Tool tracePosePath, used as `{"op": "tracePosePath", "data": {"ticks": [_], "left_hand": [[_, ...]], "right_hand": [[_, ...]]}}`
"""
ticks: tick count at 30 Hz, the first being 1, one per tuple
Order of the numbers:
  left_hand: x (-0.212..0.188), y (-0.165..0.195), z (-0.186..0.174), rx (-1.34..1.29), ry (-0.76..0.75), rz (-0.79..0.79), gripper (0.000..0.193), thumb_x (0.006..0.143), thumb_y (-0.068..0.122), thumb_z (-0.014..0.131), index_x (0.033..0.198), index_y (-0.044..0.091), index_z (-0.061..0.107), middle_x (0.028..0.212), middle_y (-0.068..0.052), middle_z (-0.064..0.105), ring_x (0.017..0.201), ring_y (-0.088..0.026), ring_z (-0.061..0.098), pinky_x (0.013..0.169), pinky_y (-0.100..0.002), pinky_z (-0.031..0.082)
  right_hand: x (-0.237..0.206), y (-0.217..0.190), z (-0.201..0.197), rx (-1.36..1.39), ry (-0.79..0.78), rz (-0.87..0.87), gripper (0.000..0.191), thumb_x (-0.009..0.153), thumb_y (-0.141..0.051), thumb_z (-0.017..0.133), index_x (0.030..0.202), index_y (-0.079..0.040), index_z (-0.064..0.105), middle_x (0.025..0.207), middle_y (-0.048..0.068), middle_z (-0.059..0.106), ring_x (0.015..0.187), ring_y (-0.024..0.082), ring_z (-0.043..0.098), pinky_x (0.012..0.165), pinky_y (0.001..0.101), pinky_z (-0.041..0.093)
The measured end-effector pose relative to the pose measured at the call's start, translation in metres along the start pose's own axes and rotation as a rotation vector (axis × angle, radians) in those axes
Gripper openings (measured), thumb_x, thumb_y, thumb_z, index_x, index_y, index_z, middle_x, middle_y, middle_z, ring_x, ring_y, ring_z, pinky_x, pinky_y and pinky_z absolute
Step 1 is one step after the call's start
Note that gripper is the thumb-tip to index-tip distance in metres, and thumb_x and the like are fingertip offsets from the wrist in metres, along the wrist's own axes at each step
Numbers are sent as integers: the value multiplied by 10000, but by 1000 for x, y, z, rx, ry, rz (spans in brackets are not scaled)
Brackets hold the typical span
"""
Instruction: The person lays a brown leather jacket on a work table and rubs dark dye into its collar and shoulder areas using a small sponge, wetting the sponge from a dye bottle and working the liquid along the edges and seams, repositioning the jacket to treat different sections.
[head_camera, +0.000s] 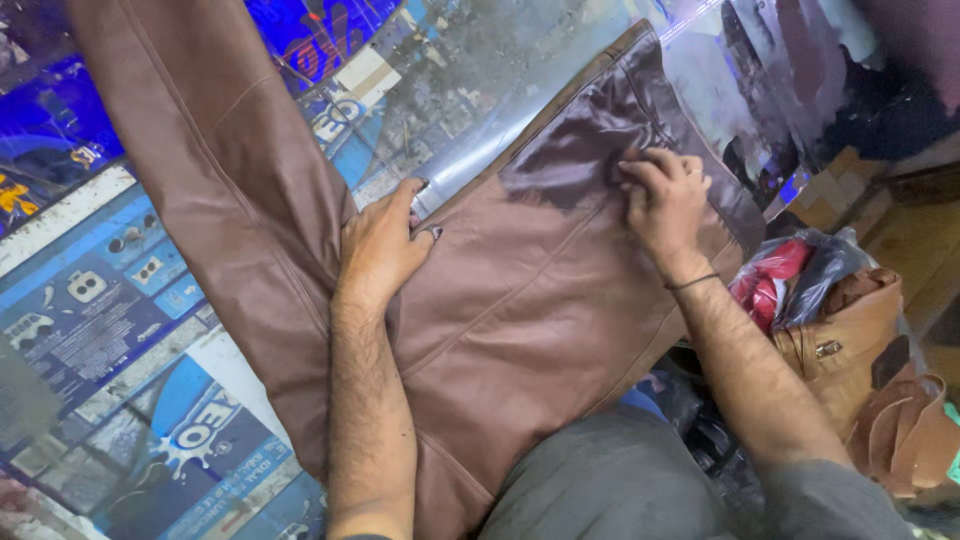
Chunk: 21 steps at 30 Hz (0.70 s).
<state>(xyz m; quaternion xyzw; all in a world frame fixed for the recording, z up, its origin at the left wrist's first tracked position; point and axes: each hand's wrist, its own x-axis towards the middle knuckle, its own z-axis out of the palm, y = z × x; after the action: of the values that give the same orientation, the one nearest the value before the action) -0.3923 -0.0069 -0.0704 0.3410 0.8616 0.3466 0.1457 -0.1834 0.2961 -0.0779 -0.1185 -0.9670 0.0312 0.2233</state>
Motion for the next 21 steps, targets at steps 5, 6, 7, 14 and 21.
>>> {"op": "tracePosePath", "data": {"ticks": [5,6,7,14,21], "left_hand": [[0,3,-2,-18,-31,-10,558,789,184,774,1320,153,606,1025,-89,742,939,-283,723,818,-462,545],[0,5,-3,-22,-31,-15,567,788,186,776,1328,153,603,1030,-88,741,937,-280,723,820,-458,543],[0,6,-3,-26,-33,-27,577,788,188,778,1336,154,600,1035,-87,739,936,-277,723,822,-455,542],[0,14,-6,-29,-36,-51,602,786,219,801,1349,150,600,1008,-85,740,947,-287,703,833,-454,529],[-1,27,-4,22,190,218,506,794,132,752,1279,59,627,1129,-137,684,1072,-365,633,910,-480,492]], "right_hand": [[14,8,15,14,12,-145,242,875,-46,759,1045,-215,789,1197,-17,702,1067,247,599,894,433,412],[22,13,18,35,77,-84,238,884,-56,759,1074,-198,780,1223,-12,700,1091,255,594,913,431,413],[30,17,21,59,139,-23,240,893,-65,760,1103,-181,770,1248,-7,697,1116,263,588,933,428,415],[74,43,37,44,153,0,263,909,-67,768,1149,-174,773,1255,-1,689,1122,273,594,939,426,400],[70,52,33,432,376,287,285,932,-67,745,1207,-132,704,1169,50,672,1008,226,605,857,360,495]]}}
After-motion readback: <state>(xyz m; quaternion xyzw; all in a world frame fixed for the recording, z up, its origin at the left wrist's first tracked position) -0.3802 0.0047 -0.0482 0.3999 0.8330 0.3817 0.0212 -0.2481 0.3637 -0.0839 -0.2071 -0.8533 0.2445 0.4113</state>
